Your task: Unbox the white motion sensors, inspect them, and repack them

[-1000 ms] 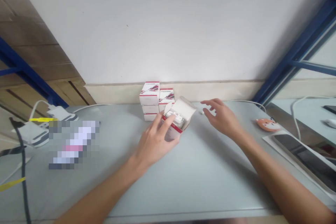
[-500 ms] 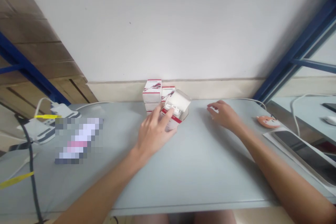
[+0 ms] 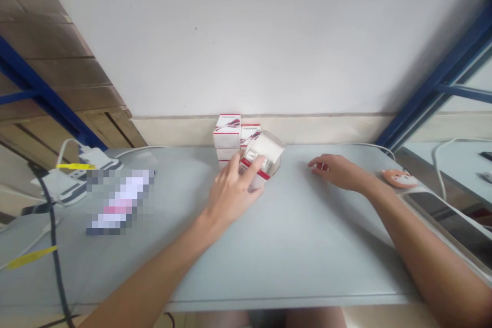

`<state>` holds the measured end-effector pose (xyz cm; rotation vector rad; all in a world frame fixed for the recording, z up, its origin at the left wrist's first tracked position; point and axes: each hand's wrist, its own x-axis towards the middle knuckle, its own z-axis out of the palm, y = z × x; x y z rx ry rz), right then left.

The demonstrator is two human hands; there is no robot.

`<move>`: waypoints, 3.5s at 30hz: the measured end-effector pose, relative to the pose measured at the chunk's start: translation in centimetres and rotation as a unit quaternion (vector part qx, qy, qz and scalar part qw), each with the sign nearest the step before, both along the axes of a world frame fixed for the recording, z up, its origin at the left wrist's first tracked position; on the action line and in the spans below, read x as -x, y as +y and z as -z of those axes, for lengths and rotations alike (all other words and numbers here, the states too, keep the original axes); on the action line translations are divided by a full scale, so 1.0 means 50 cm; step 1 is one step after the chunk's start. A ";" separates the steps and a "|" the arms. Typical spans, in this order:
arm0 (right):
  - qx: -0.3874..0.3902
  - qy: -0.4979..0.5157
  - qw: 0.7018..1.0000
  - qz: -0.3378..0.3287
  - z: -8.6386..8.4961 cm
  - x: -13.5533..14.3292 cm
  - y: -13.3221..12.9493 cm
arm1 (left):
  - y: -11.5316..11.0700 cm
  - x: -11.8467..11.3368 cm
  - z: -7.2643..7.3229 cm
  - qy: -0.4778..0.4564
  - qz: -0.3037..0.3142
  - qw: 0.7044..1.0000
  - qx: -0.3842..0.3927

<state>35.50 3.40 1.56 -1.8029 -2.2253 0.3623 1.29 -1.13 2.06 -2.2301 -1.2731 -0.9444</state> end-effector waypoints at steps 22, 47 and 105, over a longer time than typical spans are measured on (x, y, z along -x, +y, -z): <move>-0.322 0.311 0.889 -0.099 -0.048 0.268 -0.163 | -0.019 -0.022 0.001 0.013 0.030 0.998 -0.053; -0.330 0.244 0.900 -0.147 -0.031 0.274 -0.165 | -0.032 -0.033 0.008 -0.152 0.044 0.987 0.041; -0.322 0.285 0.880 -0.202 -0.062 0.246 -0.182 | -0.039 -0.051 0.035 -0.279 0.361 0.878 0.142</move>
